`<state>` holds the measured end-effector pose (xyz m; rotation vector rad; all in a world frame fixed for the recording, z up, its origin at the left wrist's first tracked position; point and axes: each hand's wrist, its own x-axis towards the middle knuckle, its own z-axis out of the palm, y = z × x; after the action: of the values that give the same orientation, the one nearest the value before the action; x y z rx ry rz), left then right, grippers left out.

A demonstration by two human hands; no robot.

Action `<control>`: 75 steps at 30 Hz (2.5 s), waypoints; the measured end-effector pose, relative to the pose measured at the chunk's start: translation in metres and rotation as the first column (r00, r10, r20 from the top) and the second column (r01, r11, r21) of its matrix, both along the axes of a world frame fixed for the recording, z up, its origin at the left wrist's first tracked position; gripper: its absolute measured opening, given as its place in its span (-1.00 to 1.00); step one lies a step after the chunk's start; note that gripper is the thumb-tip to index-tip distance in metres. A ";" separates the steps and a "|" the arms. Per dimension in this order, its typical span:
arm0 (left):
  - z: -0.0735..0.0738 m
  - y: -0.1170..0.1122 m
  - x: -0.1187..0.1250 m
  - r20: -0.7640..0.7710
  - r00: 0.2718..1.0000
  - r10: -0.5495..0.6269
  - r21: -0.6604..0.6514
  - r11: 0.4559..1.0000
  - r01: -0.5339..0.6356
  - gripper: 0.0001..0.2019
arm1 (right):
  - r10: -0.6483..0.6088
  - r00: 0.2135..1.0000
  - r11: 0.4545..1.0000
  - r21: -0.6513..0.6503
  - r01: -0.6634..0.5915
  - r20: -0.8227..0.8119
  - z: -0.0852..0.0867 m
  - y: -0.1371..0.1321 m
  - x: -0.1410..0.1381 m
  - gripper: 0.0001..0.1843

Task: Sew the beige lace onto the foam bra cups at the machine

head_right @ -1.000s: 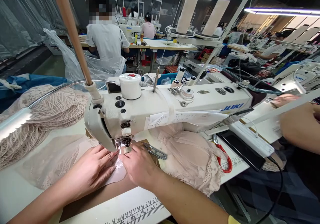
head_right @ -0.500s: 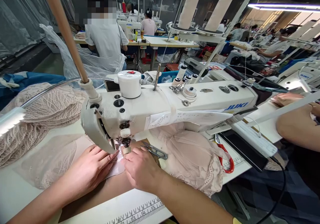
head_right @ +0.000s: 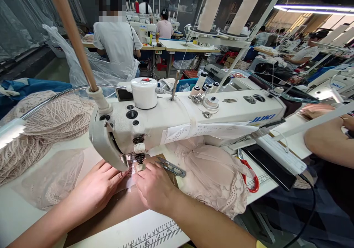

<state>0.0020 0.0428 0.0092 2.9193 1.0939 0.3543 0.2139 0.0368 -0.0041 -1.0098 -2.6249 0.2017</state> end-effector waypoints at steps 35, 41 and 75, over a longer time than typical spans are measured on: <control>-0.004 0.011 -0.013 0.172 0.929 0.327 -0.131 0.943 -0.307 -0.73 | -0.329 0.902 0.935 -0.036 0.353 0.278 0.036 0.006 0.028 -0.83; 0.001 0.013 -0.023 0.269 0.878 0.396 -0.197 0.915 -0.352 -0.71 | -0.369 0.823 0.917 0.023 0.399 0.431 0.041 -0.002 0.033 -0.58; 0.021 -0.010 -0.013 0.365 0.691 0.624 -0.921 0.349 0.172 -0.64 | -0.176 0.907 0.790 -0.605 -0.102 -0.383 0.031 0.010 0.014 -0.75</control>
<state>-0.0114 0.0326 0.0306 1.3570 1.0588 0.5256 0.2279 0.0465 0.0272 -1.0460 -2.1492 1.1957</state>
